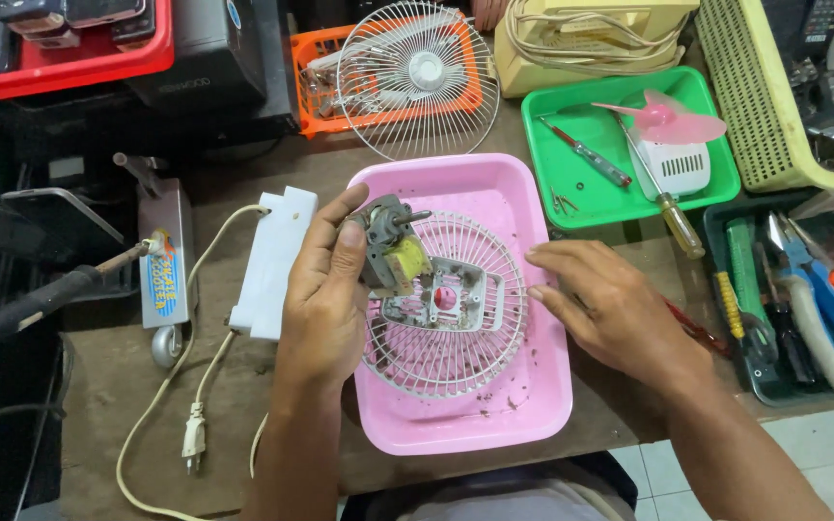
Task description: Disassembling a small electric fan motor and cleaning its internal components using an electric screwdriver and a brush.
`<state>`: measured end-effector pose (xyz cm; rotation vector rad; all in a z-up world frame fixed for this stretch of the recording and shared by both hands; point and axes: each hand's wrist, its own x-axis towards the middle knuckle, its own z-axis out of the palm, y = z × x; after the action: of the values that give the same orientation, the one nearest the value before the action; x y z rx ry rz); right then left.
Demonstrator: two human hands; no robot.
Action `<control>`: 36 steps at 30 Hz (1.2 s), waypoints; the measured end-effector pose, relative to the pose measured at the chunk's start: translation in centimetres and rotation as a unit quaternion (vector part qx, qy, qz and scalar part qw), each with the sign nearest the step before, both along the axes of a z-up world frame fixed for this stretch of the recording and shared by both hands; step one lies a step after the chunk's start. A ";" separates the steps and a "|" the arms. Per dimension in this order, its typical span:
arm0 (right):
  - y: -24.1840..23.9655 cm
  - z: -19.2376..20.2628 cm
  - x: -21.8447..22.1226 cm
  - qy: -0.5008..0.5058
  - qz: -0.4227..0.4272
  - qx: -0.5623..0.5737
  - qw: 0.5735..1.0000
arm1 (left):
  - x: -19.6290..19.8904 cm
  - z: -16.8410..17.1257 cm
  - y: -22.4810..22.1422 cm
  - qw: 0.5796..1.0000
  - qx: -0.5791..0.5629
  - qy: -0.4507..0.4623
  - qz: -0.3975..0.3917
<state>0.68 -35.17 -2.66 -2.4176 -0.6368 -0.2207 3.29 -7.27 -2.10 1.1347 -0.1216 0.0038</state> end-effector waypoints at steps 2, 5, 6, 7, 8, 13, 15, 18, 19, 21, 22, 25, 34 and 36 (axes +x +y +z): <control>0.6 -0.3 -0.5 0.012 0.008 -0.026 1.000 | -0.1 -0.1 0.0 1.000 0.015 -0.001 0.001; 1.3 -0.3 -0.6 0.033 0.005 -0.028 0.999 | -0.1 -0.4 0.1 1.000 0.011 -0.001 0.003; 1.5 -0.2 -0.6 0.032 0.007 -0.029 0.999 | 0.0 -0.2 0.2 1.000 0.010 -0.001 0.005; 1.7 -0.2 -0.6 0.028 0.009 -0.032 0.999 | 0.0 0.0 0.2 1.000 0.016 -0.005 0.003; 1.8 -0.1 -0.7 0.025 0.007 -0.037 0.999 | 0.2 0.1 0.2 1.000 0.021 -0.008 -0.004; 1.2 -2.5 -1.9 -0.015 -0.011 -0.040 0.999 | -0.2 0.4 0.0 1.000 -0.009 0.015 -0.010; -0.1 -2.5 -1.6 -0.022 -0.032 -0.033 0.999 | 0.0 0.5 0.0 1.000 -0.011 0.021 -0.019; -3.8 -1.5 -0.9 -0.092 -0.145 -0.082 0.982 | 0.1 0.8 0.1 0.999 -0.005 0.035 -0.015; -5.1 -0.8 -0.8 -0.093 -0.188 -0.085 0.974 | 0.2 1.2 0.2 0.997 0.003 0.081 -0.016; -7.3 -0.1 -1.2 -0.092 -0.235 -0.091 0.963 | 0.2 1.6 0.2 0.991 0.010 0.130 -0.022; -8.0 -0.1 -1.5 -0.091 -0.258 -0.077 0.959 | 0.2 1.7 0.2 0.991 -0.008 0.132 -0.020; -8.5 0.2 -2.6 -0.068 -0.287 -0.056 0.954 | 0.1 1.7 0.1 0.992 -0.021 0.125 -0.021; -6.0 -2.9 -4.5 0.042 -0.273 -0.105 0.955 | 0.3 1.2 0.1 0.994 -0.014 0.108 -0.022; -5.6 -3.7 -4.2 0.040 -0.254 -0.130 0.958 | 0.3 1.3 0.0 0.994 -0.021 0.105 -0.024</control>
<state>-3.56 -40.77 -6.34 -2.7945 0.0074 -0.2597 3.55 -7.23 -0.76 1.0822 0.0382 -0.1557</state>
